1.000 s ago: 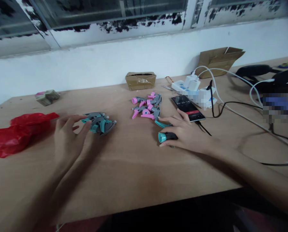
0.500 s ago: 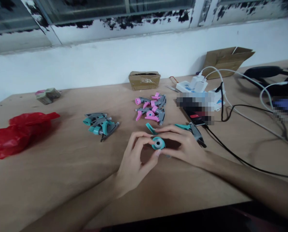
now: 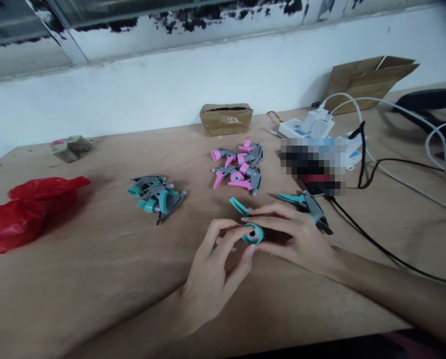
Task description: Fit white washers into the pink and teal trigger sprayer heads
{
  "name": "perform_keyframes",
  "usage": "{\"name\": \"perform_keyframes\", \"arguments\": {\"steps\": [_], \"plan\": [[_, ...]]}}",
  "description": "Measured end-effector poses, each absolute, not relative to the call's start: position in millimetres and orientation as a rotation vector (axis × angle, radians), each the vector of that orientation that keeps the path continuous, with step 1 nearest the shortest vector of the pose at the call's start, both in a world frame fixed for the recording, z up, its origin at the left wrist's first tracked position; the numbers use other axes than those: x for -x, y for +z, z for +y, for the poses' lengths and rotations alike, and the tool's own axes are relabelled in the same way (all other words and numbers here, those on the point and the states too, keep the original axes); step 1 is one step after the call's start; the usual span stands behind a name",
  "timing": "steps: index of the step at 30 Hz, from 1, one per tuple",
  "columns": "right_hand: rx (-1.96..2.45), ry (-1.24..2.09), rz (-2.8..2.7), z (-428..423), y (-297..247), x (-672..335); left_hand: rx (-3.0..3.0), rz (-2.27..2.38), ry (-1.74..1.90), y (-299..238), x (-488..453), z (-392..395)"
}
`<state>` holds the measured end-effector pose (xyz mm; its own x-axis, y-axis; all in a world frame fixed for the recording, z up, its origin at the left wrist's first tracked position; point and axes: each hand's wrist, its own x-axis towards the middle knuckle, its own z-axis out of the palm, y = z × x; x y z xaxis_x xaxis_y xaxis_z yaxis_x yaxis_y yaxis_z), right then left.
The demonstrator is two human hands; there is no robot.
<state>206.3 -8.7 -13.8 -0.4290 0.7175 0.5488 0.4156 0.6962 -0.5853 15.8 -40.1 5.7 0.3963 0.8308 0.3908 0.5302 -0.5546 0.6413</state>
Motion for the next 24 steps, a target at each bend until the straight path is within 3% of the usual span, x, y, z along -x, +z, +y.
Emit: {"name": "perform_keyframes", "arguments": {"steps": [24], "plan": [[0.88, 0.35, -2.069, -11.5, -11.7, -205.0, -2.5, 1.179, 0.97, -1.1, -10.7, -34.3]]}}
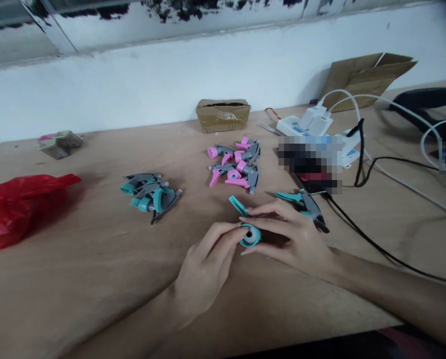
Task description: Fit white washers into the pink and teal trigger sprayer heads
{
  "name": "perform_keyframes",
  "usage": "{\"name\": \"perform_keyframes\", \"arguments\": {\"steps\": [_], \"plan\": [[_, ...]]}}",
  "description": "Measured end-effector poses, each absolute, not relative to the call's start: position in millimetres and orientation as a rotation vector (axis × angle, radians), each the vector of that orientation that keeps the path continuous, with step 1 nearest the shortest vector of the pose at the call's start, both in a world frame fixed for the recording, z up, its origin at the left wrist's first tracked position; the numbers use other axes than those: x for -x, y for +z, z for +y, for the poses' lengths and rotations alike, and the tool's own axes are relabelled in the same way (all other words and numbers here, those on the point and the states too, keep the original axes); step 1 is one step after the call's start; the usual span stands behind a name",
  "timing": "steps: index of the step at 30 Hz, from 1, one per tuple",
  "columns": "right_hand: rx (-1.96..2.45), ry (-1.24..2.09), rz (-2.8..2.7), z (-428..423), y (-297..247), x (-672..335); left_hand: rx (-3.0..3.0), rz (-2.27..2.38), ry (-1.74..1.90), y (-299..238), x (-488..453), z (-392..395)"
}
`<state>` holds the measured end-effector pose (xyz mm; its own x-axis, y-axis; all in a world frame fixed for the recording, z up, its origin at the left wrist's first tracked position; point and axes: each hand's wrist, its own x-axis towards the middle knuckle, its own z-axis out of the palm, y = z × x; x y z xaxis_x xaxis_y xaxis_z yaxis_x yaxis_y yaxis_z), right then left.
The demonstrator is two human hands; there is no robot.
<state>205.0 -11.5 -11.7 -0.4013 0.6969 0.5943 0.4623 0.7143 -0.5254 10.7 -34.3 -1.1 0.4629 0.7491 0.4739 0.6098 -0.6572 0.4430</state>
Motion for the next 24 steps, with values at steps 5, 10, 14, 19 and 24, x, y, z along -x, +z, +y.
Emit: {"name": "perform_keyframes", "arguments": {"steps": [5, 10, 14, 19, 24], "plan": [[0.834, 0.334, -2.078, -12, -12, -203, -2.471, 1.192, 0.968, -1, -14, -35], [0.818, 0.332, -2.08, -11, -13, -202, -2.226, 1.117, 1.01, -1, -16, -31], [0.83, 0.341, -2.085, -11, -13, -202, -1.932, 1.11, 1.022, -3, -17, -31], [0.84, 0.362, -2.076, -13, -11, -202, -1.795, 1.158, 1.042, -2, -20, -34], [0.846, 0.373, -2.1, -13, -8, -202, -1.766, 1.17, 1.045, 1, -21, -36]]}}
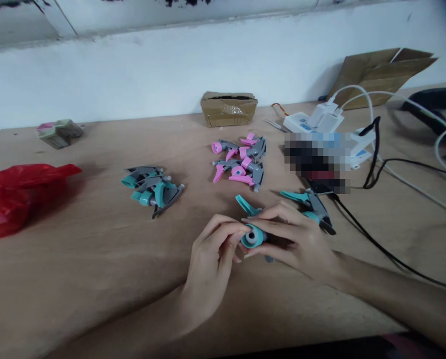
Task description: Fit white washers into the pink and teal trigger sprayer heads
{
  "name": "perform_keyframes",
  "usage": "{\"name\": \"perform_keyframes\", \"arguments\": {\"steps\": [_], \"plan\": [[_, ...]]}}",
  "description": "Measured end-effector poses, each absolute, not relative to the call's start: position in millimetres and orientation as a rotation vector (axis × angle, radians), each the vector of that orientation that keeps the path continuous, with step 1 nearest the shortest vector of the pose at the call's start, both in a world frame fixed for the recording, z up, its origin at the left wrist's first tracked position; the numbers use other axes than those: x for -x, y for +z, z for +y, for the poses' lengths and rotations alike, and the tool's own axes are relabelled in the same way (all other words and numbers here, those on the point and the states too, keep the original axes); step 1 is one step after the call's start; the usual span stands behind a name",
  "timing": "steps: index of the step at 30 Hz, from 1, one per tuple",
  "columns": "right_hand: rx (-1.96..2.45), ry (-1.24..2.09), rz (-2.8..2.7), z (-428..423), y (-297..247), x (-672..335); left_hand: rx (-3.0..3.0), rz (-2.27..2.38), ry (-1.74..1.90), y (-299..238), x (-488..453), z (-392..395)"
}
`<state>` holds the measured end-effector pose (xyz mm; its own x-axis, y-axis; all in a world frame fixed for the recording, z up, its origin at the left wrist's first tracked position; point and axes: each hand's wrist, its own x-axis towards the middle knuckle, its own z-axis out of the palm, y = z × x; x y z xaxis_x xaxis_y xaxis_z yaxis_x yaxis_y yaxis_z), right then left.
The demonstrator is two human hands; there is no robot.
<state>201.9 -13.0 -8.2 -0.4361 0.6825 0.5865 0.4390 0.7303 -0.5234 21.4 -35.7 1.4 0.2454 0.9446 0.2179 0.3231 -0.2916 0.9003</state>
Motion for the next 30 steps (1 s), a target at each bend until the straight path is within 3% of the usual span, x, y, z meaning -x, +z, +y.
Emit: {"name": "perform_keyframes", "arguments": {"steps": [30], "plan": [[0.83, 0.322, -2.191, -13, -13, -203, -1.942, 1.193, 0.846, 10, -15, -29]]}}
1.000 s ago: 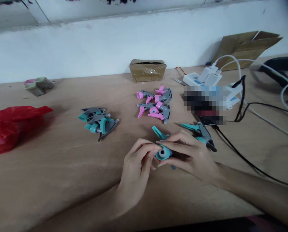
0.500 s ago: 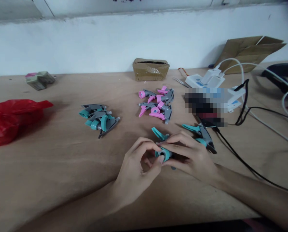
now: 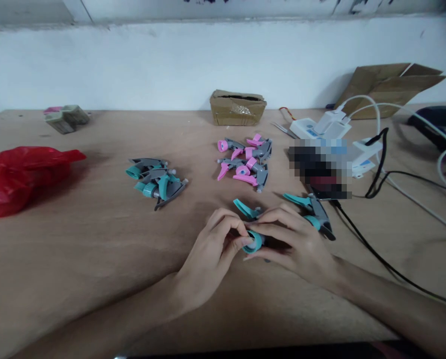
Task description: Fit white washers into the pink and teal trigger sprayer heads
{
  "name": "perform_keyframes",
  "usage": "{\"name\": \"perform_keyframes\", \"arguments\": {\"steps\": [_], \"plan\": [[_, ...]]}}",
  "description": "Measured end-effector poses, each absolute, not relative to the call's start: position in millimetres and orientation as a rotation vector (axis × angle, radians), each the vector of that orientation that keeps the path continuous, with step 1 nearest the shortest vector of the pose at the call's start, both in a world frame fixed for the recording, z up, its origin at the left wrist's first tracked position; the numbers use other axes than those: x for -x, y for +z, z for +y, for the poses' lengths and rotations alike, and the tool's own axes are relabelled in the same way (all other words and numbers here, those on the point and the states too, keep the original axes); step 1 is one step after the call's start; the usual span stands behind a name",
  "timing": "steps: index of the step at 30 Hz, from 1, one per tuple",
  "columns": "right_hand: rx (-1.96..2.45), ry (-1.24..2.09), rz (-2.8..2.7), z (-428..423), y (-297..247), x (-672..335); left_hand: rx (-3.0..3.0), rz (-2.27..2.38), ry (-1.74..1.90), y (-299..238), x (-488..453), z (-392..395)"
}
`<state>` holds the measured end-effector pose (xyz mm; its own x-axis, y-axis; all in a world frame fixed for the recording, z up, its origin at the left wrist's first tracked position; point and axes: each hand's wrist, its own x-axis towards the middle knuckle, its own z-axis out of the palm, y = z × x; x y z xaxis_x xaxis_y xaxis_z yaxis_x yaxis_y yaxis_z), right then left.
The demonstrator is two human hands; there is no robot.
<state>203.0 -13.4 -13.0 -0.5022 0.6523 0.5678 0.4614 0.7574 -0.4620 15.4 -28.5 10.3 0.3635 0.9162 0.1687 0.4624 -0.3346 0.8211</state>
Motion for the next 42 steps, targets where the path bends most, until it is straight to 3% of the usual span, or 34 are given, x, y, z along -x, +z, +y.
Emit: {"name": "perform_keyframes", "arguments": {"steps": [22, 36, 42], "plan": [[0.93, 0.363, -2.078, -17, -8, -204, -2.228, 1.086, 1.32, 4, -6, -26], [0.933, 0.428, -1.993, -18, -10, -205, -2.3, 0.988, 1.089, 3, -5, -27], [0.924, 0.454, -2.0, -18, -8, -206, -2.355, 0.872, 1.157, 12, -7, -26]]}}
